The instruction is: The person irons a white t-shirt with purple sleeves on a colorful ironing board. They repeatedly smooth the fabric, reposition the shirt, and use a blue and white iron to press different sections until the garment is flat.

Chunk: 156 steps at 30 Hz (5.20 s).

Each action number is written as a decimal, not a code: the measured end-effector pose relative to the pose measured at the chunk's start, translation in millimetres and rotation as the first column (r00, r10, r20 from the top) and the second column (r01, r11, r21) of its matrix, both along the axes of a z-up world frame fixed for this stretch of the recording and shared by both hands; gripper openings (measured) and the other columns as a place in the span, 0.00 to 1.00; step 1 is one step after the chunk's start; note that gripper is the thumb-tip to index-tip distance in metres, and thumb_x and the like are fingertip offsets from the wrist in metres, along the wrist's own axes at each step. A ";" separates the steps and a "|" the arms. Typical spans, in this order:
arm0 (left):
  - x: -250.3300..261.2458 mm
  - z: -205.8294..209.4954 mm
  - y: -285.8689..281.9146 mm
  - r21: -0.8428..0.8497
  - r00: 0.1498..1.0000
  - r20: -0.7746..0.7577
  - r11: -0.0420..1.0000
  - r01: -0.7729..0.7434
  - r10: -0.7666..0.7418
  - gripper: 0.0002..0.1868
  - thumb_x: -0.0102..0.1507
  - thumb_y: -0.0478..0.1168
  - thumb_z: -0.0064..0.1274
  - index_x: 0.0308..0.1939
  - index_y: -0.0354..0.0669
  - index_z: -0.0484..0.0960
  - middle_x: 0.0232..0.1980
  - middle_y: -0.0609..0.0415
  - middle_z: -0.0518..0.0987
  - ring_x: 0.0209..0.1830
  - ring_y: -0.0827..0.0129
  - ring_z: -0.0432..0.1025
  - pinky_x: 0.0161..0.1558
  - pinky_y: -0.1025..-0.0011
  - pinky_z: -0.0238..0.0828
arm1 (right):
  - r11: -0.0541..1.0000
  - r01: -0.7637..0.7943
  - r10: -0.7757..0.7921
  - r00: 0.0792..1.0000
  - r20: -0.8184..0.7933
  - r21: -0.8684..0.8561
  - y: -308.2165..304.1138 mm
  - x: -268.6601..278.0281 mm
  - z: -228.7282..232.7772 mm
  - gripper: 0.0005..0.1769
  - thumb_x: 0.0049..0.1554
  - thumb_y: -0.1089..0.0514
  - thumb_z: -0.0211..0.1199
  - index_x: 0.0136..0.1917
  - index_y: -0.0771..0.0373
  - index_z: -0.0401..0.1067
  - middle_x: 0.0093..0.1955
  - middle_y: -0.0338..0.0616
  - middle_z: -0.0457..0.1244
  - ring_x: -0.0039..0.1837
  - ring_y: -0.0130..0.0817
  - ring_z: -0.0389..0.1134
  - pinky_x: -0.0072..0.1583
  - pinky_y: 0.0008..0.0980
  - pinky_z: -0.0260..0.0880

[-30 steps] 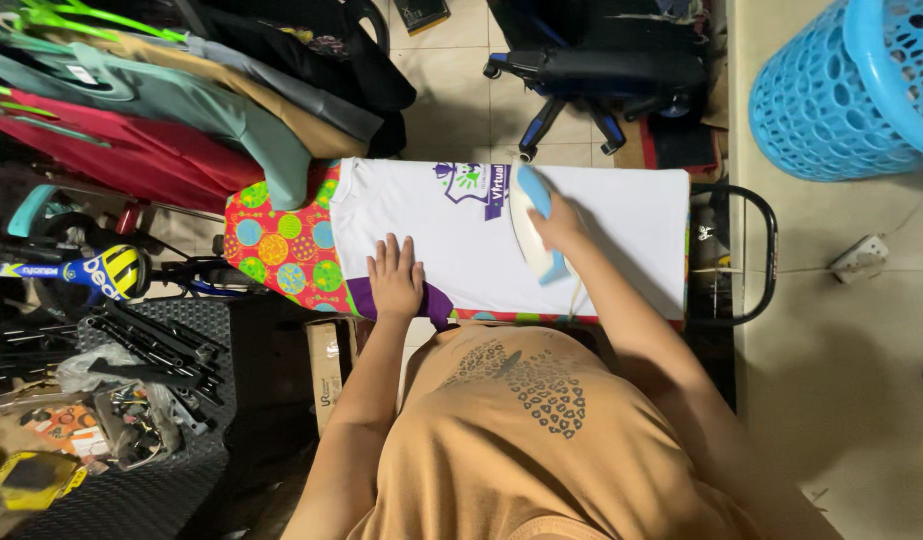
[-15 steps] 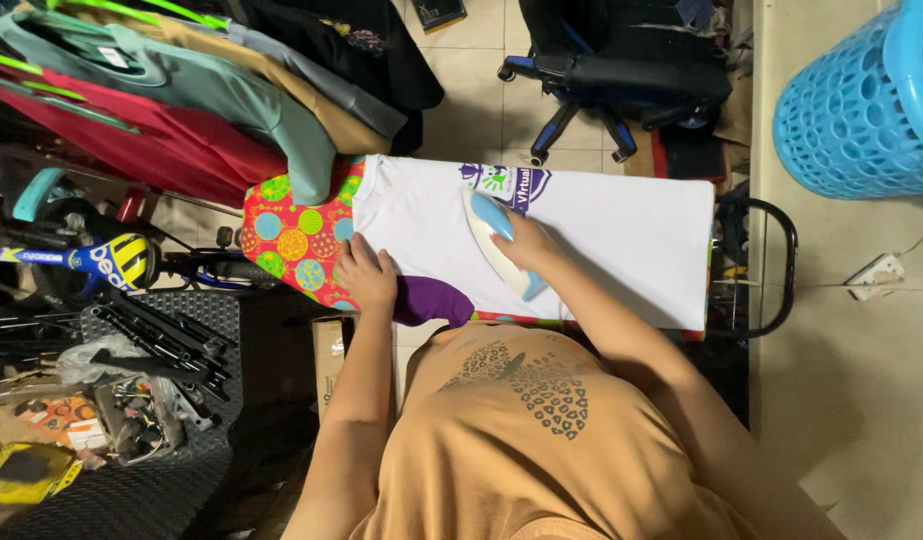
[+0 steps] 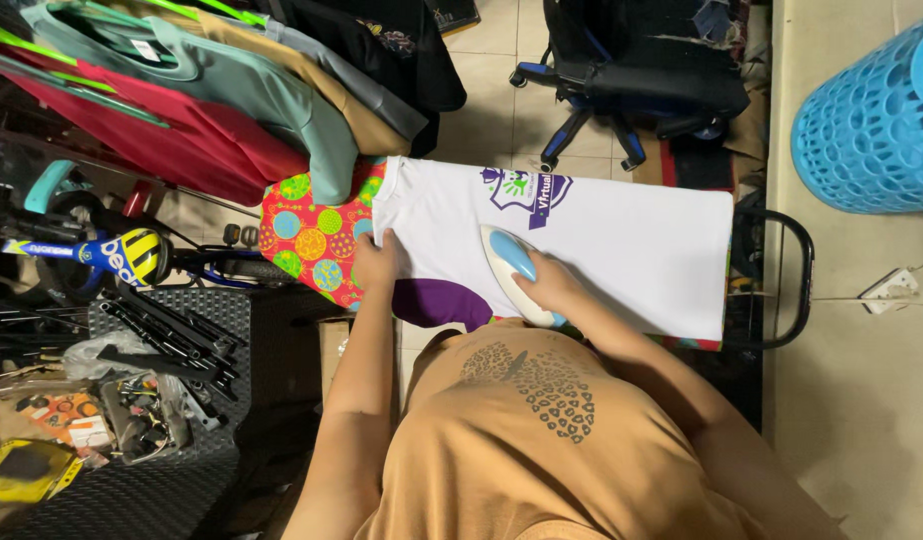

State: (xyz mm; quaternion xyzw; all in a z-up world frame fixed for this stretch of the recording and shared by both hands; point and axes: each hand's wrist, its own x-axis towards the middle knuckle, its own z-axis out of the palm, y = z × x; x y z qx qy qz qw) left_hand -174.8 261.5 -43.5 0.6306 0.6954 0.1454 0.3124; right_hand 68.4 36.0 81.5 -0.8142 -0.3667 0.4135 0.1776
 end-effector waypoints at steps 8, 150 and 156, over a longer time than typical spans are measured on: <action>-9.8 -27.8 23.3 -0.062 0.994 0.104 0.997 0.041 -0.034 0.26 0.64 0.62 0.49 0.48 0.44 0.82 0.42 0.41 0.83 0.45 0.46 0.77 0.47 0.52 0.72 | 0.993 -0.052 0.046 0.997 0.056 0.102 92.7 -2.6 -23.4 0.29 0.56 0.47 0.62 0.68 0.61 0.67 0.40 0.52 0.70 0.33 0.40 0.71 0.41 0.42 0.73; -85.3 -16.4 -60.8 -0.102 0.974 -0.011 0.969 0.224 -0.226 0.24 0.63 0.56 0.55 0.48 0.39 0.87 0.50 0.35 0.79 0.55 0.42 0.73 0.58 0.52 0.68 | 0.695 -0.709 0.688 0.704 0.174 0.120 198.1 -88.5 -36.0 0.22 0.53 0.43 0.66 0.56 0.56 0.74 0.51 0.56 0.70 0.55 0.56 0.71 0.57 0.49 0.71; -88.2 -21.4 -65.3 -0.036 0.969 0.027 0.968 0.247 -0.246 0.22 0.64 0.52 0.54 0.49 0.36 0.86 0.51 0.34 0.79 0.56 0.41 0.71 0.59 0.52 0.67 | 0.551 -0.823 0.819 0.565 0.099 0.135 182.3 -70.5 -37.5 0.22 0.54 0.41 0.66 0.54 0.56 0.74 0.50 0.55 0.71 0.54 0.54 0.72 0.57 0.47 0.71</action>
